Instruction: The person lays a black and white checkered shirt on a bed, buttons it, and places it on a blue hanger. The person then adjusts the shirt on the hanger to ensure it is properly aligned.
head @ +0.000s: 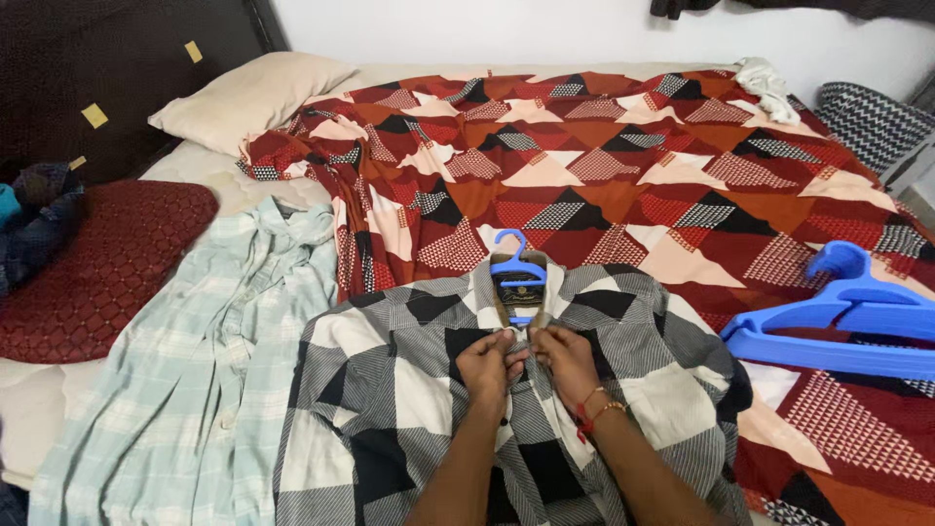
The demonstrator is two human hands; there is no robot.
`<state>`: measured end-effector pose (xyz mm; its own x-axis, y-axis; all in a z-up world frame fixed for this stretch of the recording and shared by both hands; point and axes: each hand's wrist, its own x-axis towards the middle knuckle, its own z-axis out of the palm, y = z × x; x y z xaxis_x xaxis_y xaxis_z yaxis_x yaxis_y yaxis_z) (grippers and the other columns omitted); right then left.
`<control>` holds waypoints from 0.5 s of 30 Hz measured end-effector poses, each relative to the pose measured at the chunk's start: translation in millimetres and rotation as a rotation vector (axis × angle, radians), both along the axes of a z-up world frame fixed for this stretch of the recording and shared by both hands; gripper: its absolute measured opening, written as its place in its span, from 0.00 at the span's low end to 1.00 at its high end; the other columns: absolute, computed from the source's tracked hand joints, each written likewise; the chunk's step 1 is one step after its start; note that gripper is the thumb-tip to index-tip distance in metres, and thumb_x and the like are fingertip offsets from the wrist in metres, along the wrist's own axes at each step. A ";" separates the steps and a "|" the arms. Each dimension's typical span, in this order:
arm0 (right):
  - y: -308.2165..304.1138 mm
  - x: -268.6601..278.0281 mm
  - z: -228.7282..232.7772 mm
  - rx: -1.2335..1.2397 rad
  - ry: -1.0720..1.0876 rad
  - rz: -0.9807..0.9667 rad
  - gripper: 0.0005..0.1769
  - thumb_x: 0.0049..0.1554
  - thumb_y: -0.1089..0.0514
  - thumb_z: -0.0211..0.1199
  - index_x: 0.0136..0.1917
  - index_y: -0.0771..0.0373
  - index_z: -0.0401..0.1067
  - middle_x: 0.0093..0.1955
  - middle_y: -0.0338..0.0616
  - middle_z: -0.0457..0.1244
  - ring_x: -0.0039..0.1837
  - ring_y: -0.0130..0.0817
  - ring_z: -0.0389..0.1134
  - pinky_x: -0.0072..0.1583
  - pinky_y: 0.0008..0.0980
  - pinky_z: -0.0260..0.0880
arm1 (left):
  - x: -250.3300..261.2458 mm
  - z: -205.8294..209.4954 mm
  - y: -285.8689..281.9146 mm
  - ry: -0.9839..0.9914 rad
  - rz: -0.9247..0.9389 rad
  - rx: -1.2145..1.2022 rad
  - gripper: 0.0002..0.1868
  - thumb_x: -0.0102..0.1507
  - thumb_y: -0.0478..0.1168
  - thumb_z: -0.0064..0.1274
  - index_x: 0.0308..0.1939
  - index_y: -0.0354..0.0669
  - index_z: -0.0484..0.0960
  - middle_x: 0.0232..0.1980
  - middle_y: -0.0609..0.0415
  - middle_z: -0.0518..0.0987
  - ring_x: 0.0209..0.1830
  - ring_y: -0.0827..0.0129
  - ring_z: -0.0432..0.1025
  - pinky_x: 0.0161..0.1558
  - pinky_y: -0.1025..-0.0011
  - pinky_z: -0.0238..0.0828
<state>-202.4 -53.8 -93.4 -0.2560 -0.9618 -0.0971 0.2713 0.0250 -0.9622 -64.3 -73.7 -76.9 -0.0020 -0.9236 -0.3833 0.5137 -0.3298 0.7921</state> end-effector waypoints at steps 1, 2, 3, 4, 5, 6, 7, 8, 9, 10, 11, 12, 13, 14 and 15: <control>0.0 -1.6 -5.9 0.004 0.016 -0.008 0.13 0.58 0.56 0.64 0.49 0.69 0.79 0.39 0.39 0.68 0.42 0.23 0.66 0.46 0.22 0.65 | -2.6 -1.2 -1.2 -0.043 0.011 -0.031 0.10 0.62 0.34 0.61 0.42 0.29 0.85 0.31 0.48 0.84 0.22 0.70 0.78 0.20 0.77 0.68; 1.7 -3.2 -11.1 0.008 0.032 -0.016 0.13 0.59 0.56 0.64 0.48 0.70 0.78 0.39 0.39 0.69 0.42 0.23 0.67 0.47 0.22 0.67 | -6.6 -2.5 -1.9 -0.087 0.022 -0.063 0.10 0.61 0.35 0.62 0.41 0.29 0.86 0.30 0.49 0.83 0.19 0.71 0.74 0.19 0.77 0.66; 4.2 -4.0 -16.2 0.015 0.048 -0.023 0.13 0.59 0.57 0.64 0.48 0.71 0.78 0.39 0.39 0.69 0.42 0.23 0.68 0.48 0.22 0.68 | -9.5 -4.3 -1.0 -0.129 0.034 -0.091 0.10 0.61 0.36 0.63 0.39 0.29 0.86 0.28 0.50 0.82 0.16 0.72 0.70 0.18 0.76 0.63; 5.1 -2.2 -21.3 0.005 0.053 -0.031 0.12 0.58 0.57 0.64 0.47 0.71 0.78 0.39 0.39 0.69 0.41 0.23 0.68 0.47 0.22 0.67 | -11.1 -5.0 -2.9 -0.154 0.055 -0.084 0.10 0.60 0.36 0.63 0.38 0.28 0.86 0.27 0.51 0.81 0.16 0.73 0.68 0.18 0.76 0.62; 3.1 -1.6 -24.9 -0.009 0.060 -0.040 0.12 0.58 0.58 0.64 0.47 0.70 0.78 0.39 0.38 0.69 0.41 0.23 0.67 0.46 0.22 0.67 | -15.3 -2.5 -9.8 -0.175 0.075 -0.082 0.11 0.59 0.36 0.64 0.37 0.27 0.86 0.26 0.52 0.81 0.15 0.74 0.67 0.18 0.76 0.61; 0.4 -2.3 -27.3 -0.024 0.068 -0.050 0.11 0.57 0.58 0.65 0.47 0.70 0.79 0.38 0.37 0.69 0.40 0.22 0.67 0.45 0.22 0.66 | -19.1 0.6 -15.6 -0.195 0.094 -0.080 0.11 0.59 0.36 0.65 0.36 0.26 0.86 0.26 0.53 0.80 0.15 0.76 0.66 0.18 0.75 0.60; -1.8 -2.8 -29.4 -0.028 0.089 -0.048 0.12 0.58 0.57 0.65 0.46 0.70 0.78 0.37 0.37 0.68 0.40 0.22 0.65 0.44 0.22 0.65 | -20.1 3.2 -18.8 -0.210 0.054 -0.078 0.11 0.58 0.36 0.65 0.36 0.26 0.86 0.26 0.53 0.80 0.15 0.76 0.67 0.19 0.76 0.61; -3.7 -3.8 -30.2 -0.032 0.110 -0.047 0.12 0.59 0.56 0.65 0.45 0.71 0.77 0.37 0.38 0.67 0.39 0.22 0.63 0.44 0.23 0.63 | -20.6 6.5 -21.5 -0.225 0.014 -0.077 0.11 0.58 0.36 0.65 0.35 0.27 0.85 0.26 0.53 0.81 0.15 0.76 0.68 0.19 0.76 0.62; -4.0 0.0 -31.2 -0.033 0.124 -0.044 0.14 0.61 0.55 0.65 0.43 0.71 0.76 0.36 0.38 0.66 0.38 0.23 0.62 0.43 0.23 0.61 | -16.8 9.0 -22.1 -0.247 -0.025 -0.072 0.12 0.58 0.37 0.65 0.35 0.27 0.85 0.26 0.53 0.81 0.15 0.77 0.69 0.19 0.77 0.63; -4.0 3.1 -30.5 -0.019 0.186 -0.039 0.14 0.61 0.55 0.64 0.42 0.70 0.76 0.35 0.37 0.65 0.38 0.22 0.62 0.42 0.23 0.61 | -12.5 10.0 -20.0 -0.245 -0.058 -0.043 0.11 0.58 0.37 0.65 0.36 0.28 0.86 0.25 0.53 0.81 0.15 0.77 0.68 0.18 0.77 0.61; -5.6 2.1 -27.6 -0.008 0.252 -0.038 0.15 0.61 0.54 0.64 0.42 0.69 0.76 0.34 0.36 0.65 0.37 0.21 0.61 0.41 0.23 0.61 | -10.7 9.4 -17.1 -0.239 -0.095 -0.017 0.10 0.58 0.36 0.64 0.36 0.30 0.86 0.25 0.53 0.80 0.15 0.77 0.67 0.18 0.76 0.59; -9.1 2.3 -24.0 0.004 0.317 -0.036 0.15 0.61 0.53 0.63 0.41 0.68 0.76 0.33 0.36 0.65 0.37 0.20 0.61 0.40 0.23 0.61 | -8.8 7.4 -15.7 -0.233 -0.131 0.009 0.09 0.58 0.36 0.64 0.37 0.31 0.87 0.25 0.52 0.80 0.14 0.77 0.67 0.17 0.76 0.56; -11.5 2.7 -20.9 0.008 0.351 -0.038 0.16 0.61 0.53 0.64 0.40 0.69 0.76 0.32 0.37 0.64 0.35 0.21 0.60 0.39 0.24 0.60 | -7.3 3.8 -14.9 -0.221 -0.122 -0.038 0.10 0.59 0.36 0.64 0.37 0.30 0.87 0.25 0.53 0.80 0.14 0.78 0.66 0.16 0.76 0.56; -14.2 3.6 -18.2 0.011 0.385 -0.039 0.17 0.61 0.52 0.64 0.39 0.70 0.75 0.31 0.37 0.63 0.34 0.22 0.59 0.38 0.25 0.58 | -5.3 -0.8 -14.8 -0.208 -0.112 -0.086 0.10 0.60 0.36 0.64 0.38 0.29 0.87 0.26 0.53 0.81 0.13 0.78 0.64 0.16 0.77 0.56; -15.9 3.1 -15.5 0.011 0.424 -0.038 0.18 0.61 0.52 0.64 0.39 0.70 0.75 0.30 0.38 0.62 0.33 0.23 0.59 0.36 0.26 0.57 | -6.5 -5.3 -14.0 -0.190 -0.098 -0.136 0.10 0.60 0.37 0.64 0.38 0.29 0.87 0.27 0.54 0.81 0.13 0.79 0.63 0.16 0.77 0.55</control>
